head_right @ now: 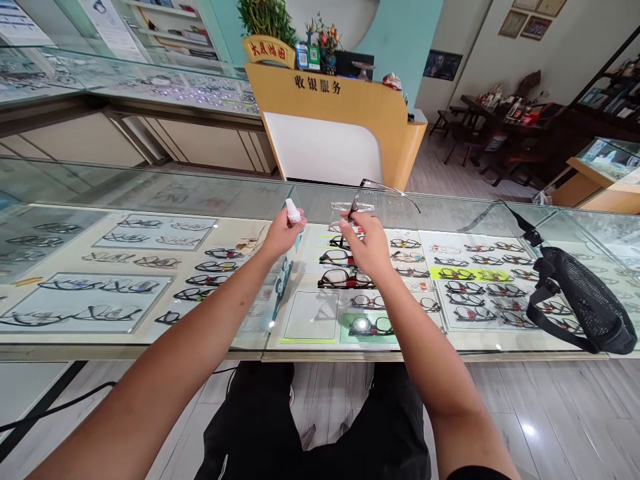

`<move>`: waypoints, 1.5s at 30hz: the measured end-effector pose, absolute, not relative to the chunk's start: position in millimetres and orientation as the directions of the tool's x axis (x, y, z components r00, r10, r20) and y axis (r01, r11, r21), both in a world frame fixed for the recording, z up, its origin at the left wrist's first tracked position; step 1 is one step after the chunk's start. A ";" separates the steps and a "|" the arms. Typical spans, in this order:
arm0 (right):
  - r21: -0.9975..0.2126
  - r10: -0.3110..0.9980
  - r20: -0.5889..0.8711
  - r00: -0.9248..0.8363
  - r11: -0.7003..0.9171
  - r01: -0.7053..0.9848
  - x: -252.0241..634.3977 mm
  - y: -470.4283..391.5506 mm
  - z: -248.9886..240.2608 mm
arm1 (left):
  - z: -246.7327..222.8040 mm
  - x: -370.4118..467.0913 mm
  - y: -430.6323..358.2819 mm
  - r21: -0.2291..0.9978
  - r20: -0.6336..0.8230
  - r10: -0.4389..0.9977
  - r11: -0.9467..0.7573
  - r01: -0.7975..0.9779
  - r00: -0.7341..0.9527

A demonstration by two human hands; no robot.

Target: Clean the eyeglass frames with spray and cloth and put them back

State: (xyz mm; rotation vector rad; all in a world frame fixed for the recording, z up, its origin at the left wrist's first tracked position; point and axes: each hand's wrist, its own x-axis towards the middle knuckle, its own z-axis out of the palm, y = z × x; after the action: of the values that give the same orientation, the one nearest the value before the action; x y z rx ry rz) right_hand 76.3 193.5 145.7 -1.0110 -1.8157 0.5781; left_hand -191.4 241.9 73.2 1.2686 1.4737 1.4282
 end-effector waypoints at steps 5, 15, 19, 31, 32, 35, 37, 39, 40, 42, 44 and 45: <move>-0.730 0.833 0.518 -0.191 0.548 0.408 77.9 189.0 149.5 | 97.5 -183.1 230.2 0.991 0.129 0.968 -0.133 -0.003 -0.213; -0.725 0.823 0.490 -0.287 0.568 0.390 78.5 181.0 158.7 | 152.8 -170.9 192.4 0.935 0.018 0.944 0.100 -0.339 0.329; -0.756 0.829 0.453 -0.329 0.553 0.352 75.4 174.3 164.7 | 151.9 -165.5 191.0 0.951 0.028 0.920 0.095 -0.293 0.390; -0.872 0.766 0.318 -0.559 0.468 0.145 58.7 159.5 162.5 | 129.7 -141.8 179.8 0.947 0.322 0.947 -0.322 0.001 0.009; -0.877 0.759 0.317 -0.568 0.464 0.130 57.3 158.5 162.3 | 128.8 -141.2 179.6 0.946 0.323 0.946 -0.323 0.005 0.005; -0.893 0.755 0.307 -0.580 0.440 0.100 54.1 156.6 162.5 | 128.2 -140.5 180.1 0.948 0.317 0.948 -0.316 0.022 -0.018; -0.908 0.760 0.290 -0.582 0.411 0.084 53.1 156.3 163.2 | 129.9 -140.6 179.8 0.952 0.305 0.952 -0.305 0.032 -0.013; -0.921 0.766 0.287 -0.575 0.386 0.055 53.2 157.1 164.0 | 132.5 -140.4 178.5 0.953 0.301 0.953 -0.301 0.030 0.024; -0.924 0.770 0.294 -0.566 0.380 0.038 53.5 157.9 164.5 | 133.8 -140.2 177.5 0.951 0.305 0.951 -0.307 0.028 0.048; -0.924 0.787 0.312 -0.532 0.381 0.023 54.8 160.0 165.1 | 135.5 -139.2 175.2 0.945 0.322 0.943 -0.325 0.026 0.079; -0.917 0.816 0.334 -0.471 0.396 0.035 56.2 162.5 164.9 | 135.9 -137.7 172.9 0.941 0.332 0.938 -0.337 0.038 0.101; -0.914 0.834 0.346 -0.430 0.403 0.045 56.8 163.8 164.4 | 135.7 -136.8 172.0 0.941 0.328 0.936 -0.336 0.048 0.128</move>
State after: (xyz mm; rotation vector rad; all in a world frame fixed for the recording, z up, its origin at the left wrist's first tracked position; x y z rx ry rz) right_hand 56.8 163.8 164.4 -0.7651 -1.7784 1.1238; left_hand -136.8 172.0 135.7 1.5617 0.9907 1.3269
